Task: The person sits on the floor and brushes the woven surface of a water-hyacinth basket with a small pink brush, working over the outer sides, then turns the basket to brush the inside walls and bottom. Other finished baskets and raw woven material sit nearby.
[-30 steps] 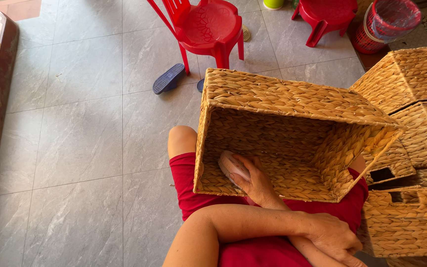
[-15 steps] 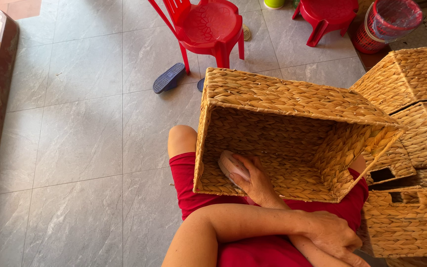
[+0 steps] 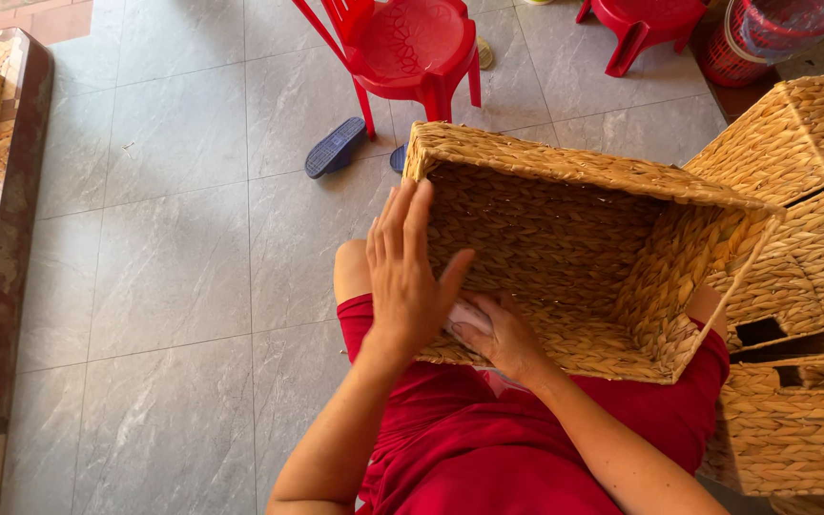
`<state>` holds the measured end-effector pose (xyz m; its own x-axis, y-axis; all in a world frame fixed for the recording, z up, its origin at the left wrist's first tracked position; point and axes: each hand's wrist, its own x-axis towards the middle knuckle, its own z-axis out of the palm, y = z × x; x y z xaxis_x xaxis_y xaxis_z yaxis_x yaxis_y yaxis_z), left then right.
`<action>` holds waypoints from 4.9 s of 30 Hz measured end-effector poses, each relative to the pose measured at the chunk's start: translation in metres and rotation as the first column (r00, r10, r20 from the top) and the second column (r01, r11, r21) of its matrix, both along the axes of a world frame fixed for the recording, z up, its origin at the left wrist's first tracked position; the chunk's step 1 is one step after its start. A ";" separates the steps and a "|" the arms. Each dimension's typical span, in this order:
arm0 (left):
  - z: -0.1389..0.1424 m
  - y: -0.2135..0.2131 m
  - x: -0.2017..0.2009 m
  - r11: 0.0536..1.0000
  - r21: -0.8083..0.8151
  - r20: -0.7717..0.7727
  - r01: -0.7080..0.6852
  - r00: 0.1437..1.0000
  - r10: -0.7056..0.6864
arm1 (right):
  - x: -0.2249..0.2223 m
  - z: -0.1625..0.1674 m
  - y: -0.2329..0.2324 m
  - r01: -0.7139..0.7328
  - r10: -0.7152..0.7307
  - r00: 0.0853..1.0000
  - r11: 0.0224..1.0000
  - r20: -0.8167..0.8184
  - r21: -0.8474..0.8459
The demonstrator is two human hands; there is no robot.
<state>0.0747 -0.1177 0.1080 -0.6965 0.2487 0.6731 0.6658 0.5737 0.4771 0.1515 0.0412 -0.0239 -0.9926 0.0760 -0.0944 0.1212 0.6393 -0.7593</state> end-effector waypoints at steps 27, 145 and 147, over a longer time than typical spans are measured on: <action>-0.045 -0.021 -0.009 0.950 0.256 0.198 0.178 0.952 -0.232 | 0.001 0.011 -0.019 -0.048 0.042 0.999 0.956 0.025 0.290; -0.043 -0.017 -0.003 0.944 0.278 0.247 0.178 0.936 -0.250 | 0.019 0.009 0.098 -0.059 -0.170 0.904 0.859 0.392 0.509; -0.043 -0.017 -0.005 0.945 0.279 0.280 0.173 0.926 -0.252 | 0.038 0.017 0.139 -0.007 -0.341 0.817 0.801 0.465 0.599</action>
